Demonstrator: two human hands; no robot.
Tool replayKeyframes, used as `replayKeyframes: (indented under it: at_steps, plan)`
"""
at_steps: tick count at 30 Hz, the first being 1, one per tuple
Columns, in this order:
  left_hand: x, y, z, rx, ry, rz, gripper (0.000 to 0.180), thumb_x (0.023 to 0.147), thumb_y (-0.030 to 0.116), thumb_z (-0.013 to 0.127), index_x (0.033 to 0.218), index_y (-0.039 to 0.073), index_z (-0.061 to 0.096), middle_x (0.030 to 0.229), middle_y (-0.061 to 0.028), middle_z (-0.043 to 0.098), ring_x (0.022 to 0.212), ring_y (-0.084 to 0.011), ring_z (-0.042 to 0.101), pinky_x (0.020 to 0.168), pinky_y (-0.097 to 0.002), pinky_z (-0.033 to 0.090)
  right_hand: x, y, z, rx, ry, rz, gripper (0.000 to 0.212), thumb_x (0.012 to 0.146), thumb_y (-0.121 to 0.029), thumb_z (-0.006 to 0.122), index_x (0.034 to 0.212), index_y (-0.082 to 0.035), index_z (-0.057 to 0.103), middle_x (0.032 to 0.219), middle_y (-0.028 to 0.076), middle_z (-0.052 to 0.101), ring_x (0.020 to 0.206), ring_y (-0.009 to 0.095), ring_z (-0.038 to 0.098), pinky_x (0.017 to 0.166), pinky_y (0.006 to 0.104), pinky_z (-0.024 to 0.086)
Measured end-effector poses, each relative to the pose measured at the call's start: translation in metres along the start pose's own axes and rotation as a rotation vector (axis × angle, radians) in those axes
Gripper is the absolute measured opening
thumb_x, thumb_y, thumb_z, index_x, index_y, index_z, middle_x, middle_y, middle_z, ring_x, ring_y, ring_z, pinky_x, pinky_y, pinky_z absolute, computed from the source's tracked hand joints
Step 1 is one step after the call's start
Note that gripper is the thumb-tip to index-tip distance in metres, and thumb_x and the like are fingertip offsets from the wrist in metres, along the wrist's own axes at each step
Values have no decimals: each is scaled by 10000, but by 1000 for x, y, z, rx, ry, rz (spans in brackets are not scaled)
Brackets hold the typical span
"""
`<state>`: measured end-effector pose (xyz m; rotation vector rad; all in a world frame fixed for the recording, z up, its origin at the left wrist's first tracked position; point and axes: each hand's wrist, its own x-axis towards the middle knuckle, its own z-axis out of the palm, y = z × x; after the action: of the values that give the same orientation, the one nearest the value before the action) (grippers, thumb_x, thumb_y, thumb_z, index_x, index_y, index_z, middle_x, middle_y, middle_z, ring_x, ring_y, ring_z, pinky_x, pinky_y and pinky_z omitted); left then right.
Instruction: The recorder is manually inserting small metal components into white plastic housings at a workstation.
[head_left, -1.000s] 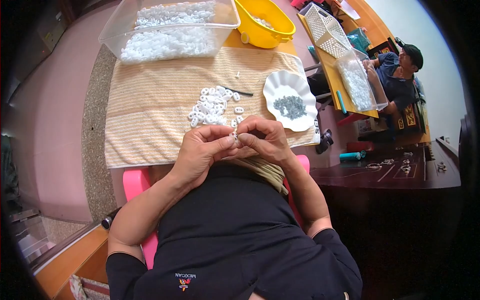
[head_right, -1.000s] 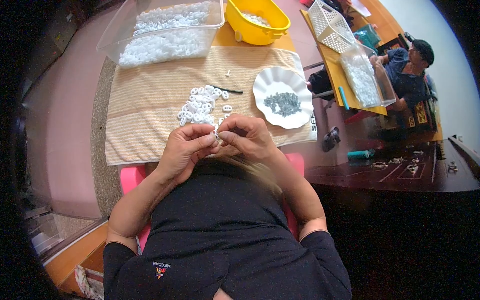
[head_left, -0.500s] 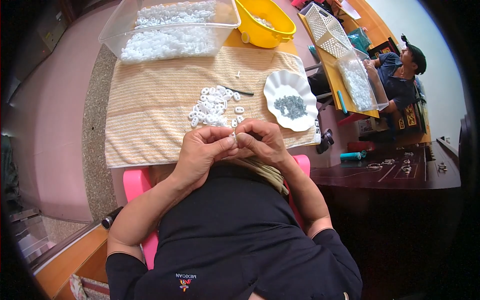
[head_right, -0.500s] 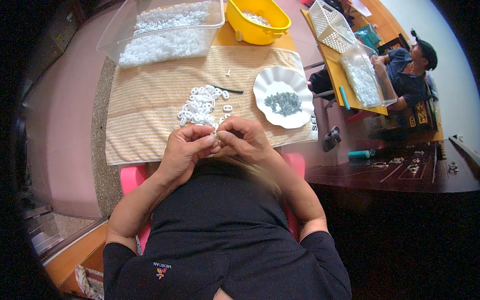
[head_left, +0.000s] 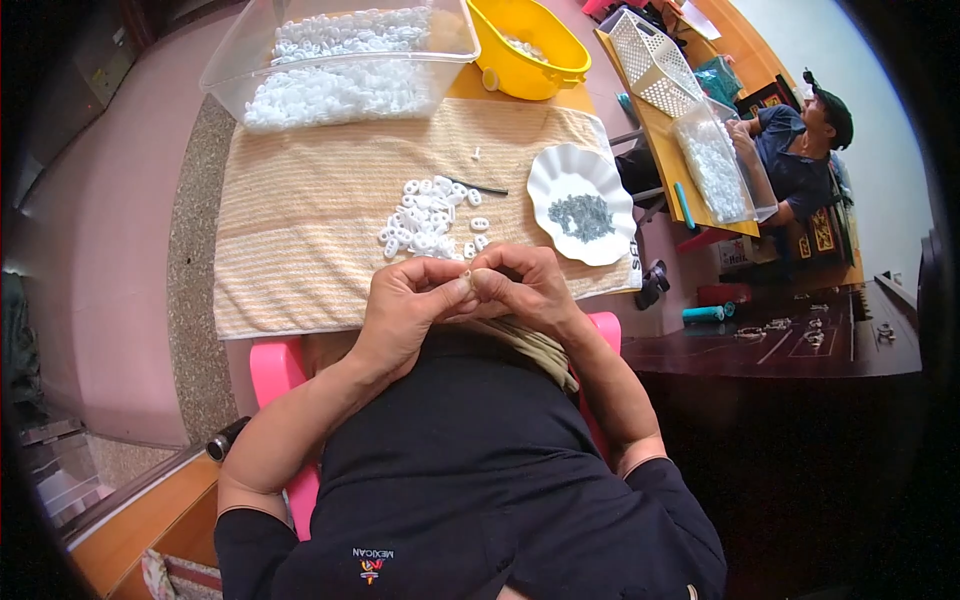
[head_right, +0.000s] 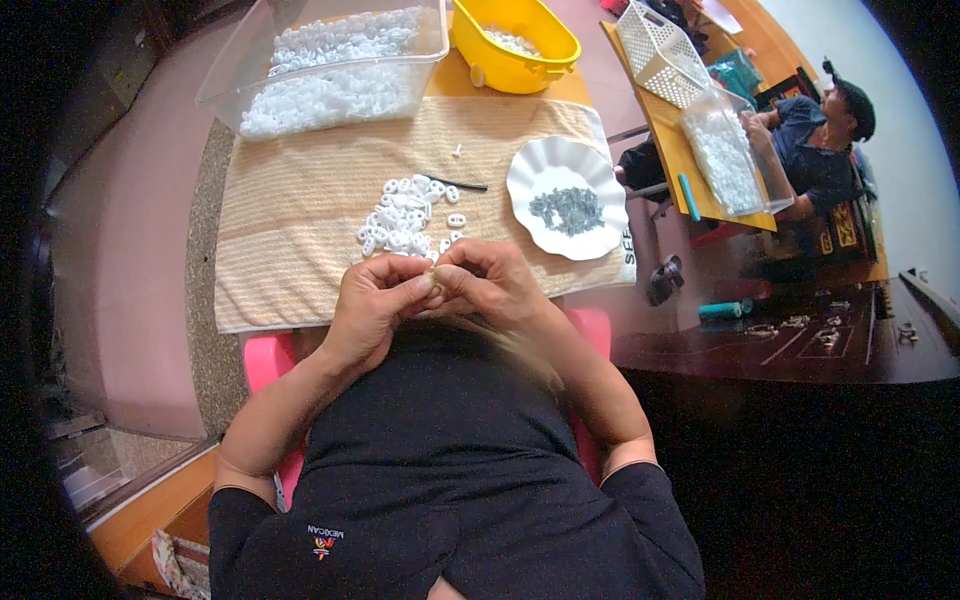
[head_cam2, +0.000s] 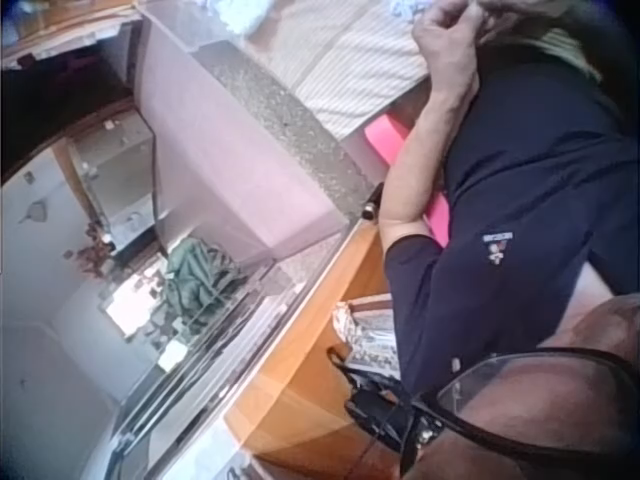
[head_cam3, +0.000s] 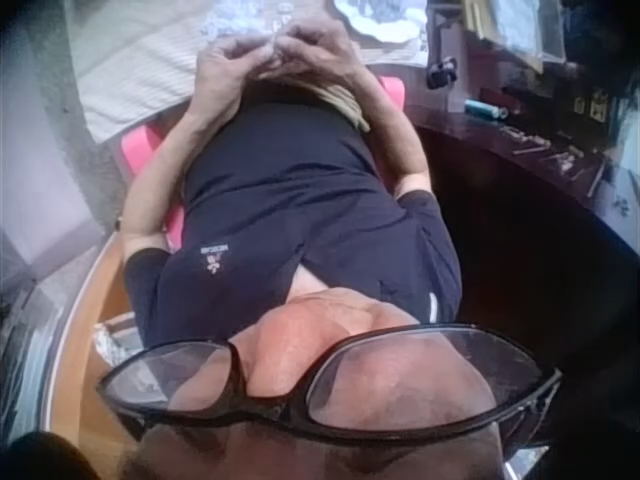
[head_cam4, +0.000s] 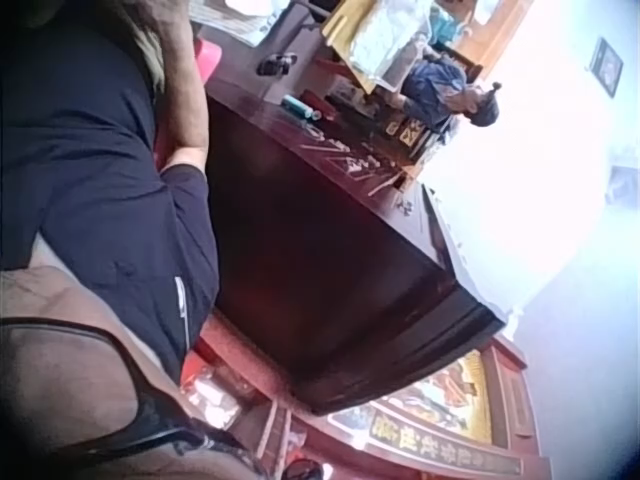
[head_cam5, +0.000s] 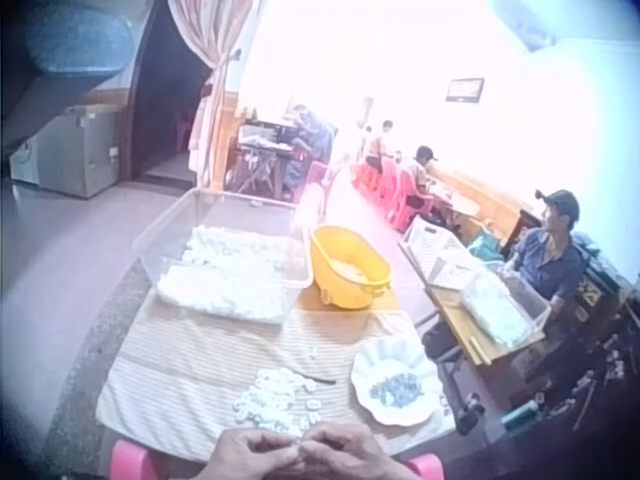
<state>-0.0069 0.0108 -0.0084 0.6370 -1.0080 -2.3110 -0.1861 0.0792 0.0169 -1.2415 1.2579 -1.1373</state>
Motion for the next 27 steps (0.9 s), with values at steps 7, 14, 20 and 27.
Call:
replayKeyframes:
  at_steps: [7,14,20,27]
  plan:
    - [0,5,1,-76,13,-38,188,883,52,653,1058,-12,630,892,-83,677,782,-144,665,735,-258,565,4,0,-14,-114,36,22,119,917,-71,625,952,40,654,825,20,637,739,66,578,666,208,478]
    - [-1,4,0,-86,51,-48,173,876,39,658,1040,-6,627,893,-76,670,782,-155,667,738,-274,571,31,-9,-32,-955,232,-326,126,793,-35,677,919,-34,672,831,123,645,727,289,632,653,332,495]
    - [0,6,0,-100,40,-45,175,874,39,660,1039,-5,626,904,-79,668,783,-157,666,751,-285,574,44,-10,-32,-1274,98,-202,136,825,-133,615,910,-47,678,903,115,633,868,316,631,752,399,492]
    - [0,7,-1,-130,50,-60,173,869,37,664,1034,0,628,891,-71,664,775,-157,665,750,-283,575,52,-12,-29,-1285,33,-66,159,849,-182,595,916,-43,637,928,126,633,885,335,620,776,411,481]
